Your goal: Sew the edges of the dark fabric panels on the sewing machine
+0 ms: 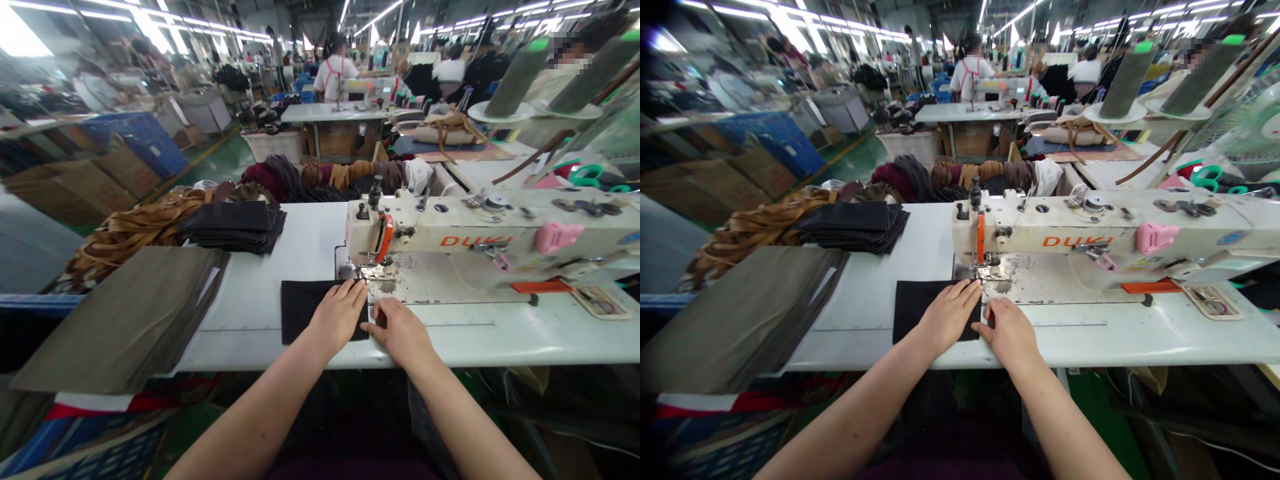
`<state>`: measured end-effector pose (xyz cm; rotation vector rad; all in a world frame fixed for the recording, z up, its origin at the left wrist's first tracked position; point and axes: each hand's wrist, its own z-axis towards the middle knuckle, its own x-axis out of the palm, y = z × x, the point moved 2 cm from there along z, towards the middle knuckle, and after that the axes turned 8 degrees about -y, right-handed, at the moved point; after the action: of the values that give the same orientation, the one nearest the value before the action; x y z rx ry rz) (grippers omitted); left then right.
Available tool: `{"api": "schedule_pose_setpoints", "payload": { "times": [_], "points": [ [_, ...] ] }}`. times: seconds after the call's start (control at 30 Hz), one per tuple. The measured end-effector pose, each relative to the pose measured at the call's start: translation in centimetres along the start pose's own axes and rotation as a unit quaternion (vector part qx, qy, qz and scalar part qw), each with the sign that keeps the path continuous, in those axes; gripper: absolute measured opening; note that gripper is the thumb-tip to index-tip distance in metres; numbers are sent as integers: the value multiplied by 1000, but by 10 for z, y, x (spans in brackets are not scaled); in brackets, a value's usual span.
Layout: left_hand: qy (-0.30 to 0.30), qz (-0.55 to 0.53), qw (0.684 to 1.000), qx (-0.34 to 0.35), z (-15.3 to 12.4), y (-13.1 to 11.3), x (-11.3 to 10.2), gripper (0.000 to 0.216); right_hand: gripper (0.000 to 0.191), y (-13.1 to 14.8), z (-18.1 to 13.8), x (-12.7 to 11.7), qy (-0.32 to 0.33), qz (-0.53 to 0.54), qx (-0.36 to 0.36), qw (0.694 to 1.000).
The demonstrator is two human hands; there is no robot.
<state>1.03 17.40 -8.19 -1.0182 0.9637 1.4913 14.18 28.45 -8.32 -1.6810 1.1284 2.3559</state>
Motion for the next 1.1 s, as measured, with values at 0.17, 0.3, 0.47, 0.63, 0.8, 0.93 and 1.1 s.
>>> {"api": "schedule_pose_setpoints", "payload": {
  "times": [0.17, 0.3, 0.47, 0.63, 0.8, 0.93, 1.1],
  "points": [
    [-10, 13, 1000, -23, 4, -1, -4, 46, 31, 2, 3, -2, 5, -4, 11, 1000],
    [-15, 18, 999, -29, 8, -1, -4, 46, 25, 4, 3, -3, 2, -4, 15, 1000],
    [-11, 20, 999, -30, 9, -1, -4, 44, 26, 4, 3, -4, -2, -8, 22, 1000],
    [-6, 9, 1000, -19, 9, 1, -4, 44, 27, 4, 3, -3, -6, -13, 23, 1000],
    [2, 11, 999, -35, 12, 3, -3, 45, 25, 6, 5, -3, -7, -40, 35, 999],
    [1, 4, 999, -34, 12, 4, 0, 46, 25, 6, 6, -3, -8, -42, 35, 998],
    [-10, -10, 999, -32, 9, 5, 0, 45, 24, 4, 5, -2, -10, -37, 35, 999]
  ]
}}
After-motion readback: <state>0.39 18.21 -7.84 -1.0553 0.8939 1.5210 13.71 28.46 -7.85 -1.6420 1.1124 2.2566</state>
